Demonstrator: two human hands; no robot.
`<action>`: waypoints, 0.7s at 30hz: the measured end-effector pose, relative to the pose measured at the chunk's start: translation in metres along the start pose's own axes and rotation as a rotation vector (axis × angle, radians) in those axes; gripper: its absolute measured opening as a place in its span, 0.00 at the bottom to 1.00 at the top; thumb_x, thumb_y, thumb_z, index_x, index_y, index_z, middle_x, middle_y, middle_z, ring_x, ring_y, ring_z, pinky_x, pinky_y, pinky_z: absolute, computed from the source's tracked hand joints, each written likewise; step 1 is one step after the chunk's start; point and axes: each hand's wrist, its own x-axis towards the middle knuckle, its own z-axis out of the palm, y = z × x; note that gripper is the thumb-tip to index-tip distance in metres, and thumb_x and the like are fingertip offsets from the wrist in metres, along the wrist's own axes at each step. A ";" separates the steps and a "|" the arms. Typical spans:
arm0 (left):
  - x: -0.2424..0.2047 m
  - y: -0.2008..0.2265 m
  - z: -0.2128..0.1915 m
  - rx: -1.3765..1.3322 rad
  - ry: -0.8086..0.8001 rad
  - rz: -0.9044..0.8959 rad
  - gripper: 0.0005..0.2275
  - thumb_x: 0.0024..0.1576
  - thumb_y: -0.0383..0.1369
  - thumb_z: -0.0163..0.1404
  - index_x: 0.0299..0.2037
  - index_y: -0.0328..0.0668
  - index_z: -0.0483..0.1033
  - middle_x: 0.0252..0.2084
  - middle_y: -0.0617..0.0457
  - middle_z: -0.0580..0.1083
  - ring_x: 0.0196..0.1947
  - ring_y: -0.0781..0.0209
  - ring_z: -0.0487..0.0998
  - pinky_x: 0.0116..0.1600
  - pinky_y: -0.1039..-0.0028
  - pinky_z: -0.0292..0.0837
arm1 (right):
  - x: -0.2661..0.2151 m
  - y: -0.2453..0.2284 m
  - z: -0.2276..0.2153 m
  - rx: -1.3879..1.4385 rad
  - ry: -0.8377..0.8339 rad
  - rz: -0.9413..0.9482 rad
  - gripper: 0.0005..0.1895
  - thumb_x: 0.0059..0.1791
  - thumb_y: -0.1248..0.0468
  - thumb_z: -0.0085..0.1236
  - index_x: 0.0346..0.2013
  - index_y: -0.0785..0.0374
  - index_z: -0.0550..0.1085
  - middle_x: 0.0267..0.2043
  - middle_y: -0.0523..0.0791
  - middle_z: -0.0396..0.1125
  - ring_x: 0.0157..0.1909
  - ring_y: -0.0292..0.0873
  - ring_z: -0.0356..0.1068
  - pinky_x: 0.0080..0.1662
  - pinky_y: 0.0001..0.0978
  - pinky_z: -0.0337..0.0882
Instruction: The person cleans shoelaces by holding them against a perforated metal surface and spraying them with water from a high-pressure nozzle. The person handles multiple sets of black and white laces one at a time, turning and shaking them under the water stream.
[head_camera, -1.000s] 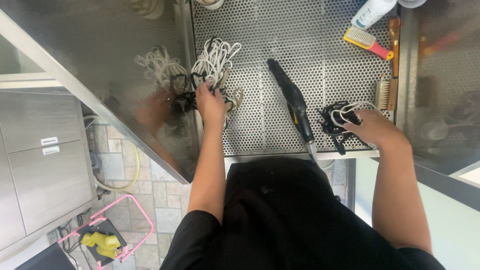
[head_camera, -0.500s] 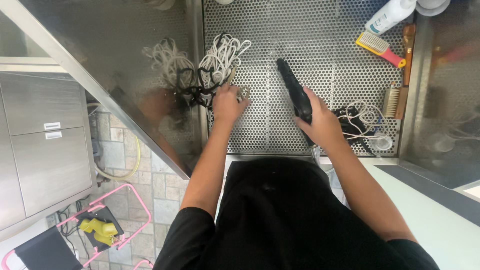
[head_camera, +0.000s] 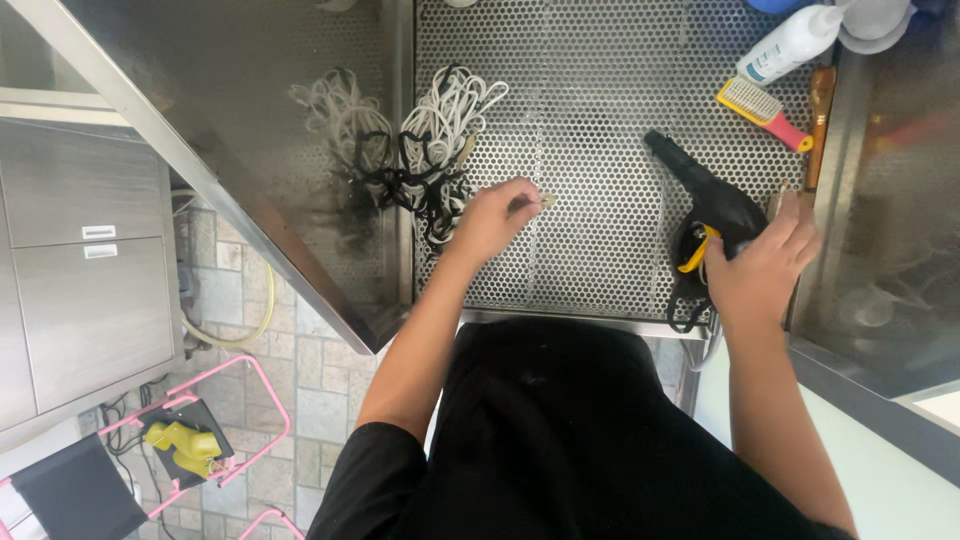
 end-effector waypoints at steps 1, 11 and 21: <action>0.002 0.017 -0.002 -0.037 -0.010 0.019 0.06 0.58 0.29 0.58 0.41 0.37 0.76 0.37 0.51 0.80 0.36 0.58 0.83 0.42 0.72 0.77 | 0.002 -0.010 -0.003 0.088 0.028 -0.054 0.41 0.45 0.64 0.71 0.68 0.71 0.60 0.61 0.61 0.66 0.58 0.65 0.68 0.62 0.50 0.67; 0.004 0.128 -0.025 -0.271 -0.061 0.185 0.06 0.60 0.27 0.58 0.44 0.37 0.76 0.41 0.53 0.78 0.41 0.62 0.82 0.46 0.74 0.79 | 0.035 -0.101 -0.002 1.522 -0.450 0.033 0.08 0.55 0.75 0.56 0.50 0.70 0.74 0.50 0.50 0.72 0.49 0.41 0.75 0.54 0.33 0.78; 0.014 0.130 -0.025 -0.265 0.012 0.266 0.06 0.58 0.26 0.60 0.42 0.38 0.76 0.39 0.54 0.76 0.37 0.66 0.78 0.42 0.77 0.74 | 0.051 -0.076 -0.041 1.306 -0.285 -0.276 0.08 0.53 0.79 0.56 0.47 0.74 0.74 0.52 0.56 0.69 0.52 0.46 0.73 0.52 0.35 0.77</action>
